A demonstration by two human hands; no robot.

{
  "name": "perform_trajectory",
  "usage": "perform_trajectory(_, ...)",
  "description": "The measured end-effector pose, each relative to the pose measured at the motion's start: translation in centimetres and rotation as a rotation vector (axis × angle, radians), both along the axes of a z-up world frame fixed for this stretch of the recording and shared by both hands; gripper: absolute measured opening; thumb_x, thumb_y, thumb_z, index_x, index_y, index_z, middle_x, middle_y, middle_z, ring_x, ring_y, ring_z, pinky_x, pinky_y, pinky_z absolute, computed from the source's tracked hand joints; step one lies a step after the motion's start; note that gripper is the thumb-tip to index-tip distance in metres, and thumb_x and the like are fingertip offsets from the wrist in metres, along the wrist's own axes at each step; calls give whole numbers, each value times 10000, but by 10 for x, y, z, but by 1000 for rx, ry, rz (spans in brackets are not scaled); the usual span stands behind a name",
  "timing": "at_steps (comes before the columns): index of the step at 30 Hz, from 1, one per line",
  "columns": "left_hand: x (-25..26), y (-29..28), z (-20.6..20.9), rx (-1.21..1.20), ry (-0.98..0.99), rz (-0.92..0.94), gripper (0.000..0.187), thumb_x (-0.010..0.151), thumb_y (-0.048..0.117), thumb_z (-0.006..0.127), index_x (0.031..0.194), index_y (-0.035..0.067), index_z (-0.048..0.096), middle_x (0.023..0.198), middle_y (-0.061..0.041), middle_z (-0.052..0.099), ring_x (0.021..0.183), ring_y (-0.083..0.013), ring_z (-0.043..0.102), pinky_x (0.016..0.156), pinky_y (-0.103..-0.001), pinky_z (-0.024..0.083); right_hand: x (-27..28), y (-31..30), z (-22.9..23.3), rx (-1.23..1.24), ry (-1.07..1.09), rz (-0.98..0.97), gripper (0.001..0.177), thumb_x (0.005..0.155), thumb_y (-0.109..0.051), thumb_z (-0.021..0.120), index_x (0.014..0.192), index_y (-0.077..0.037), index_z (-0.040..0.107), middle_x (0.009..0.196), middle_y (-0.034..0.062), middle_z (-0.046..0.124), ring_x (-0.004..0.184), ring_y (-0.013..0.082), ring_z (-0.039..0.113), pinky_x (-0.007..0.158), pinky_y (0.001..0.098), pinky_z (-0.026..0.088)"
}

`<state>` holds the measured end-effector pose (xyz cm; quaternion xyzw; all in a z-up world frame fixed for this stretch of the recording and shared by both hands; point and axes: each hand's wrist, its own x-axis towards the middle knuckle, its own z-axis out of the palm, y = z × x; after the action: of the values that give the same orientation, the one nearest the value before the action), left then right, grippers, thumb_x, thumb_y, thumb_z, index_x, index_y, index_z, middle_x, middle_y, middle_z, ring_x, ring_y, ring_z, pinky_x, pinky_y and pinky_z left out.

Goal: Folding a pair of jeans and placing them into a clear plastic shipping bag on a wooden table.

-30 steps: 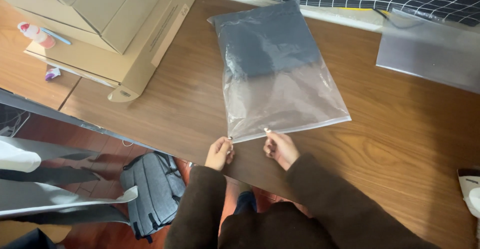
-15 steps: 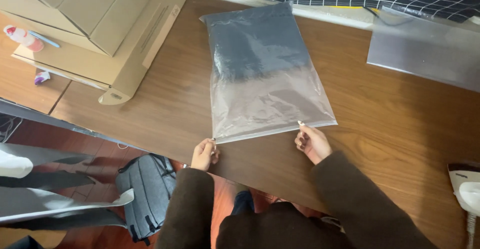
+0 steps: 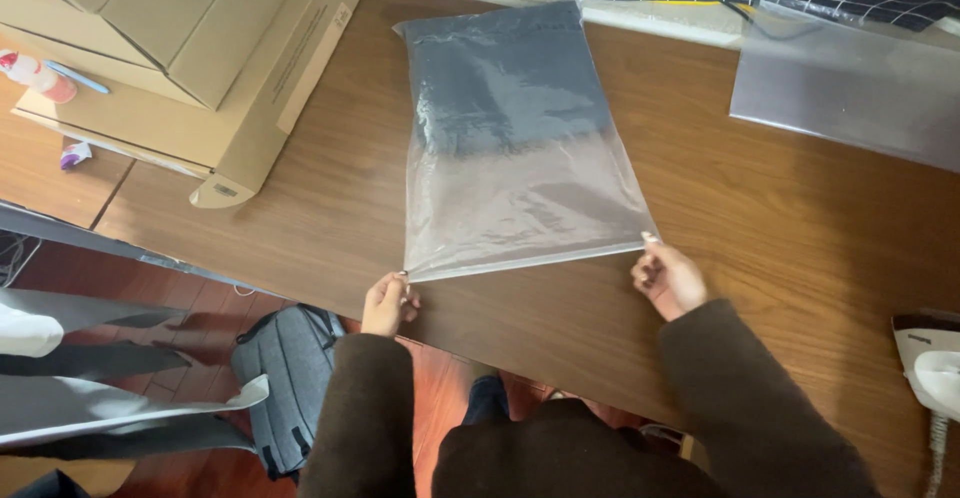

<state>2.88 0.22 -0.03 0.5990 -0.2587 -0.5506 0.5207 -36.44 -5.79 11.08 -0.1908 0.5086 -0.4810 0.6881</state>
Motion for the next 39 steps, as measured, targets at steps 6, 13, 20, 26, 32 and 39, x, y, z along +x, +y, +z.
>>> perform_trajectory(6,-6,4,-2,31,-8,77,164,823,169,449,690,78,476,533,-182,508,397,-214,466,347,-250,393,-22,-3,-31,-77,98,26,276,906,-220,506,674,-77,465,567,79,446,557,209,530,502,275,447)
perform_trajectory(13,-71,17,117,172,279,319,413,919,419,245,967,28,372,1023,-316,506,931,-422,581,763,-511,512,21,18,35,-4,129,-44,362,929,-383,481,888,-34,391,863,231,581,852,349,620,729,445,522)
perform_trajectory(20,-81,12,105,102,299,240,383,860,97,530,1019,-215,375,965,-393,538,916,-412,583,783,-446,510,22,17,17,-20,118,-79,216,883,-145,561,909,34,444,828,189,596,835,306,637,788,459,520)
perform_trajectory(26,-81,16,105,93,298,222,373,844,83,556,996,-219,400,939,-393,545,866,-413,597,755,-452,522,9,10,-13,-23,109,-63,207,896,-164,545,917,16,445,816,151,588,820,267,642,768,414,535)
perform_trajectory(32,-83,19,95,122,339,88,361,823,82,592,1031,-168,436,974,-354,563,885,-389,597,763,-449,519,12,10,1,-25,69,-130,218,904,-219,549,900,-25,449,812,128,585,839,280,639,805,447,523)
perform_trajectory(39,-100,25,98,132,304,-42,270,806,62,607,978,-123,513,942,-313,602,826,-373,626,716,-440,533,20,18,22,-16,56,-91,228,895,-204,544,969,4,484,916,212,588,934,359,598,858,515,470)
